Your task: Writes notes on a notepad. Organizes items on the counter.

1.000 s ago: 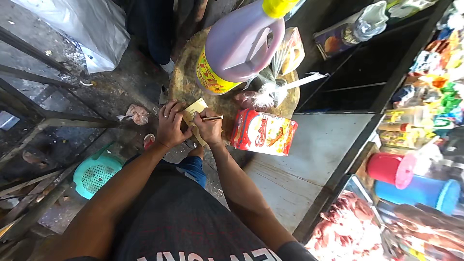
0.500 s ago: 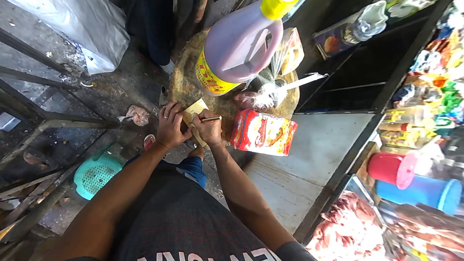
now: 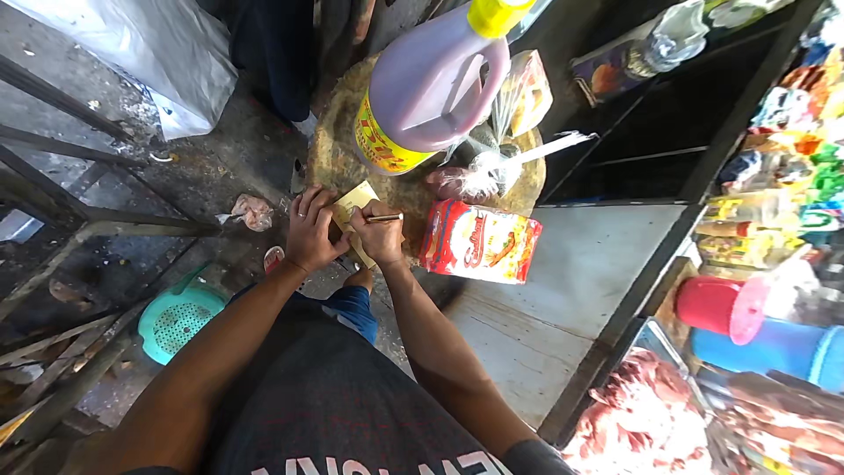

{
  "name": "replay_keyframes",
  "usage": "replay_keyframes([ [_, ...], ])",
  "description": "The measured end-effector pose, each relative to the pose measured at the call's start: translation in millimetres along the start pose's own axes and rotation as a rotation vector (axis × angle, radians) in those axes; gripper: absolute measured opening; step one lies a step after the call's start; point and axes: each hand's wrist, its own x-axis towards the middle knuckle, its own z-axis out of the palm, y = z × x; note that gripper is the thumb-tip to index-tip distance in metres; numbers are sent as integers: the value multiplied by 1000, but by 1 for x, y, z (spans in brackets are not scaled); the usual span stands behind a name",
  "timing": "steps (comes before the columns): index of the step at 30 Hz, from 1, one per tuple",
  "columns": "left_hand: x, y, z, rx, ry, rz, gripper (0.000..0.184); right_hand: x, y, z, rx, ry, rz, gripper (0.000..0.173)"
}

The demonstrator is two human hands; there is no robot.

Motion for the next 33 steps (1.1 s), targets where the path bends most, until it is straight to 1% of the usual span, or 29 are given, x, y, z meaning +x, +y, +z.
replay_keyframes([
  [2, 0, 0, -1, 1, -4, -2, 54, 1, 1, 0, 15, 7, 3, 32],
  [5, 0, 0, 1, 0, 4, 3, 54, 4, -3, 0, -35, 11, -8, 29],
  [10, 0, 0, 0, 10, -5, -8, 54, 0, 3, 1, -2, 19, 5, 34],
  [17, -1, 4, -3, 2, -47, -30, 52, 3, 2, -9, 122, 31, 98, 26],
  [20, -1, 4, -2, -4, -41, -35, 54, 7, 4, -11, 84, 60, 97, 28],
  [24, -3, 4, -2, -9, -56, -39, 55, 3, 8, -10, 26, 46, 70, 32],
  [30, -2, 6, -5, 0, -77, -49, 55, 4, 8, -10, -8, 44, 48, 33],
  [33, -1, 7, -6, 8, -75, -47, 55, 9, 2, -11, -48, 56, 30, 30],
])
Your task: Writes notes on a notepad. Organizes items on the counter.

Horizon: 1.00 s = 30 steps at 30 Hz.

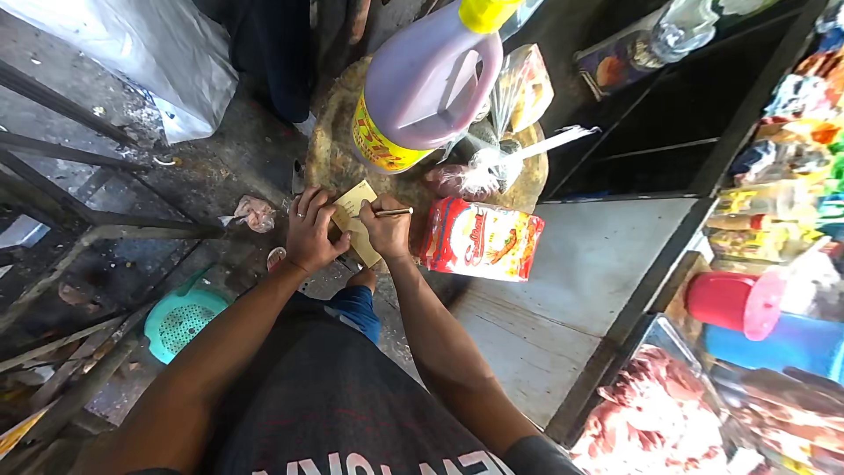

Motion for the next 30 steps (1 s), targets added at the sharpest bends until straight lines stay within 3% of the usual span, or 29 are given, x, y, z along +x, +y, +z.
replay_keyframes([
  [30, 1, -6, 4, 16, 44, 38, 56, 5, 5, 5, -28, 64, -37, 34],
])
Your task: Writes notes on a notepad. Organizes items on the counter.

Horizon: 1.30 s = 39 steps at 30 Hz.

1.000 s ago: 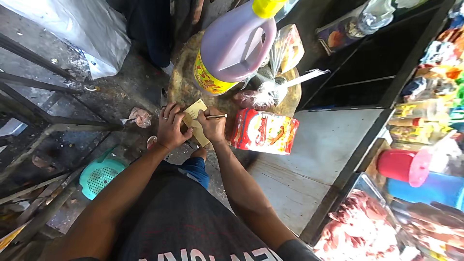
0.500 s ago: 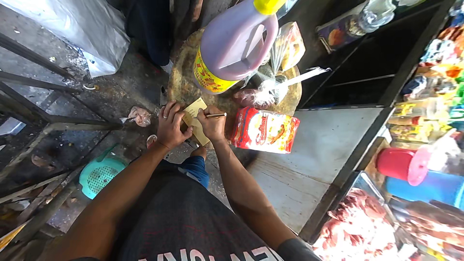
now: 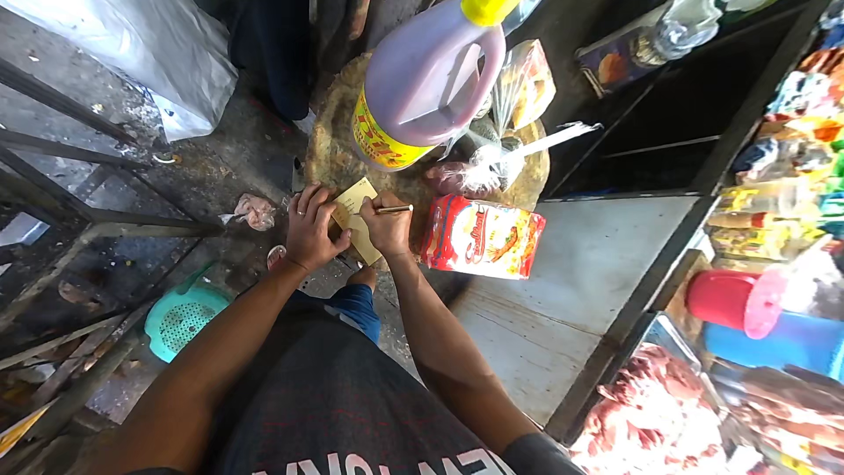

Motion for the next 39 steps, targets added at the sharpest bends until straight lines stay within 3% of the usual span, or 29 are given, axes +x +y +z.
replay_keyframes([
  [9, 0, 0, 0, -1, 10, -3, 56, 5, 3, 0, 53, 29, 15, 27],
  [23, 2, 2, -2, -4, 7, -4, 55, -5, -6, -6, 18, -12, 24, 31],
  [39, 2, 1, -2, 6, 10, 2, 55, 4, 3, 4, -24, 59, -20, 31],
])
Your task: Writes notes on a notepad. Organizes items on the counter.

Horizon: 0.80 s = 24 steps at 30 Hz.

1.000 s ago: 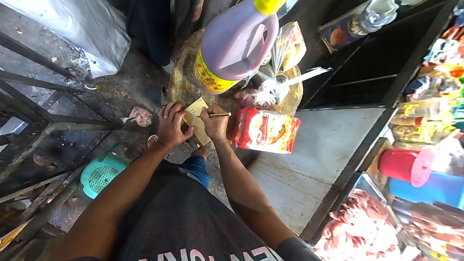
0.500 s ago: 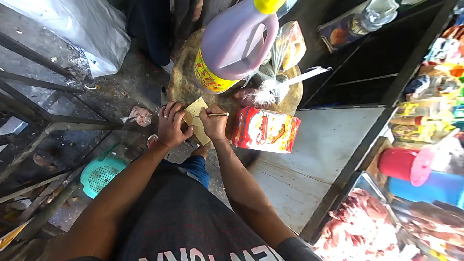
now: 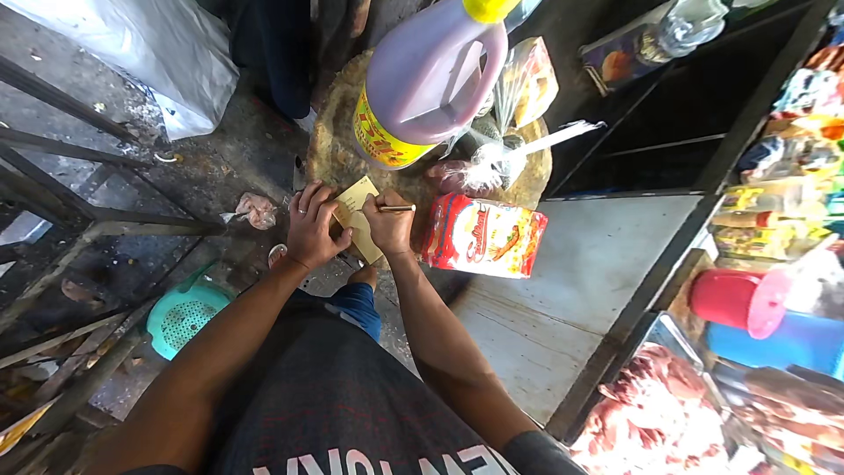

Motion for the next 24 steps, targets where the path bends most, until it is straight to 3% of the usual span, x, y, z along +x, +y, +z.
replay_keyframes([
  [24, 0, 0, 0, -3, -6, -4, 55, -3, -2, -3, -15, -1, -4, 32],
])
